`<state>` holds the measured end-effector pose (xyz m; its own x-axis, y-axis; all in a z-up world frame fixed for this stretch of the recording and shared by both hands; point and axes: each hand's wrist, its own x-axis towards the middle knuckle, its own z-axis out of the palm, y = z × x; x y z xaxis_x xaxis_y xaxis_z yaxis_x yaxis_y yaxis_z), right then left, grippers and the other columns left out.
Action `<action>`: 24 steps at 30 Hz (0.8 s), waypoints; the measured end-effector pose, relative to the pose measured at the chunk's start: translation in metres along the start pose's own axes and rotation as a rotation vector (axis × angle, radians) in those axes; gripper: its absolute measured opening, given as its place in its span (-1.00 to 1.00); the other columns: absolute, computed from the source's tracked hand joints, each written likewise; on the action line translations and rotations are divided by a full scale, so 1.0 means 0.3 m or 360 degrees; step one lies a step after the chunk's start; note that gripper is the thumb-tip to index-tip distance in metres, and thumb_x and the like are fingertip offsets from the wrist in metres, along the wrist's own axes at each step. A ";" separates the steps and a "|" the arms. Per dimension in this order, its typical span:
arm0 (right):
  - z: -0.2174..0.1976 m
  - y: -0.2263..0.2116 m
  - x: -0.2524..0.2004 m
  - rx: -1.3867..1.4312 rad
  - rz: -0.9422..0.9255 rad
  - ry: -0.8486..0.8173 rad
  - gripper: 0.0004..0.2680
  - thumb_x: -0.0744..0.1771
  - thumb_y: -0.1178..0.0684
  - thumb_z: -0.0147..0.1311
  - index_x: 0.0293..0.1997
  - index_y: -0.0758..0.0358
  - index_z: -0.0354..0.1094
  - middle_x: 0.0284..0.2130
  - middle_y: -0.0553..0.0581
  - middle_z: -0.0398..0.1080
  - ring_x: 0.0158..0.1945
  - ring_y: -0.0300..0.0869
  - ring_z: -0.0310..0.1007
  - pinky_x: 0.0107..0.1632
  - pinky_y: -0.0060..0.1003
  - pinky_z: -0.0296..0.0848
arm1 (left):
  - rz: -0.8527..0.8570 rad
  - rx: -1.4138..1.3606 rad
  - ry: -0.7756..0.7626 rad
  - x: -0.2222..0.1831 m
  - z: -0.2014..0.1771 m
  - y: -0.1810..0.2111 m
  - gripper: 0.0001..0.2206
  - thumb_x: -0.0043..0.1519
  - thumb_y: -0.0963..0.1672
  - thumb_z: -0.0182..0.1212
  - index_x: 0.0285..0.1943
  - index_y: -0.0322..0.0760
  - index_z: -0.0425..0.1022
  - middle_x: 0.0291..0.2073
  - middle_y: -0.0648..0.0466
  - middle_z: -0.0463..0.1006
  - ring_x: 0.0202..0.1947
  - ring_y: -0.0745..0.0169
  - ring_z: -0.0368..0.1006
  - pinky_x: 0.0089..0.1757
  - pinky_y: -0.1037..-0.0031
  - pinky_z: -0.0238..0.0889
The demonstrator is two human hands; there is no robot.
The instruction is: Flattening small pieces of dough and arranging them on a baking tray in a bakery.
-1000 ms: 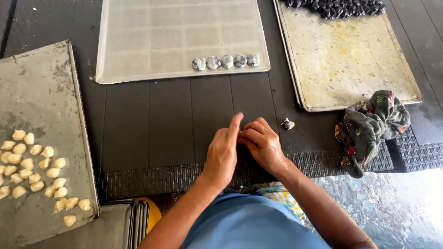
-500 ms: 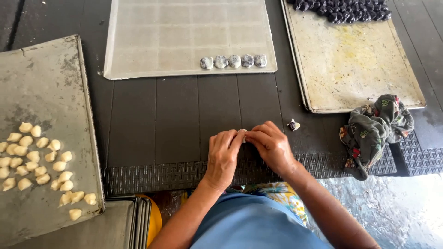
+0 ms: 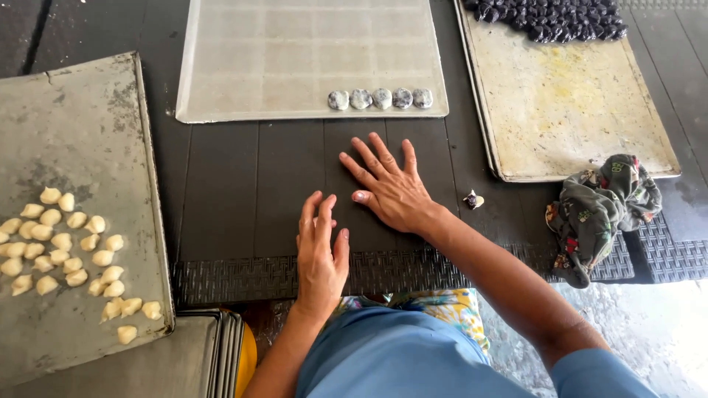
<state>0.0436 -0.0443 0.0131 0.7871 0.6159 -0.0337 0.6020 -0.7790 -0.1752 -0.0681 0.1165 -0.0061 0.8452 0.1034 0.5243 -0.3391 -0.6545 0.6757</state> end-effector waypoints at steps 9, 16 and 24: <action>-0.003 0.063 -0.193 -0.0019 -0.0111 0.0366 -0.72 0.36 -0.16 -0.13 0.15 0.02 0.28 0.19 0.07 0.25 0.28 0.08 0.07 0.10 0.11 0.08 | 0.0061 0.0556 -0.0063 0.001 -0.197 -0.127 -0.67 0.25 -0.20 0.07 0.23 -0.21 0.33 0.19 -0.04 0.29 -0.19 0.09 0.38 -0.19 0.27 0.21; -0.089 0.056 -0.082 0.0509 0.0205 -0.0375 -0.88 0.24 -0.09 0.14 -0.33 -0.01 0.32 -0.45 0.00 0.48 -0.34 -0.13 0.50 -0.23 -0.21 0.37 | -0.0206 0.0292 -0.0188 0.010 -0.221 -0.117 -0.72 0.29 -0.19 0.00 0.19 -0.19 0.35 0.17 0.01 0.33 -0.17 0.16 0.36 -0.18 0.29 0.18; -0.114 0.123 0.516 0.0540 -0.0033 0.0310 -0.93 0.30 0.01 0.10 -0.28 0.09 0.46 -0.42 -0.02 0.49 -0.34 -0.16 0.38 -0.25 -0.23 0.33 | -0.0267 0.0305 -0.0203 0.012 -0.214 -0.129 -0.75 0.29 -0.16 -0.02 0.14 -0.15 0.39 0.14 0.03 0.37 -0.18 0.22 0.39 -0.16 0.32 0.20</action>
<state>0.1921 0.0182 0.0351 0.8057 0.5717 0.1549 0.5651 -0.6636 -0.4903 -0.0786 0.1903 0.0028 0.9323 0.1352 0.3355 -0.1159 -0.7670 0.6311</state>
